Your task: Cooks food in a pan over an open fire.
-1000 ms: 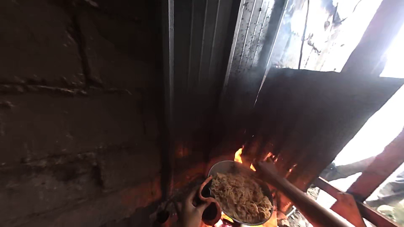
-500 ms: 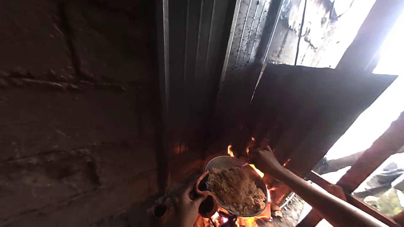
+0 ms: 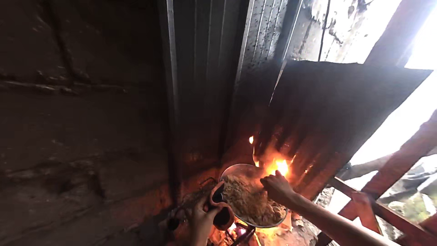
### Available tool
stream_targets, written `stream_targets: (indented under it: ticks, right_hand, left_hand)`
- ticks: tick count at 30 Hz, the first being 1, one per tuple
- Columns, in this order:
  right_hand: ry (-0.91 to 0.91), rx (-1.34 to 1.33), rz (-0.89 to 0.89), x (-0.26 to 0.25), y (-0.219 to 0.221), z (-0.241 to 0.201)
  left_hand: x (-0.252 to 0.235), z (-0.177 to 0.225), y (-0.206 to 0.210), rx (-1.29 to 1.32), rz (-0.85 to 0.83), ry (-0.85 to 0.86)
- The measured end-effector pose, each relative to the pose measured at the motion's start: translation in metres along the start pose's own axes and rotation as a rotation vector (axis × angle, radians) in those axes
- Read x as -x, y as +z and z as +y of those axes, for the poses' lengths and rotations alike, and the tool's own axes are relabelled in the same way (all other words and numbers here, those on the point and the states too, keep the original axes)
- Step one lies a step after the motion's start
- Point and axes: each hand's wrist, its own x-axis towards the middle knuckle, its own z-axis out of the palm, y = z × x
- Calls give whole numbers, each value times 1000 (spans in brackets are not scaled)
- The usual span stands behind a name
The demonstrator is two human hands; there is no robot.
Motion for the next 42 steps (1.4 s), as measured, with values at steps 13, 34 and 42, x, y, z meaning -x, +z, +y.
stream_targets:
  ticks: [13, 34, 42]
  right_hand:
    - [127, 212, 63, 26, -46, 42]
    - [494, -278, -35, 35, -55, 28]
    - [269, -4, 155, 15, -76, 29]
  left_hand:
    - [1, 2, 1, -22, -1, -7]
    - [1, -2, 2, -19, 13, 50]
    - [0, -7, 0, -9, -2, 61]
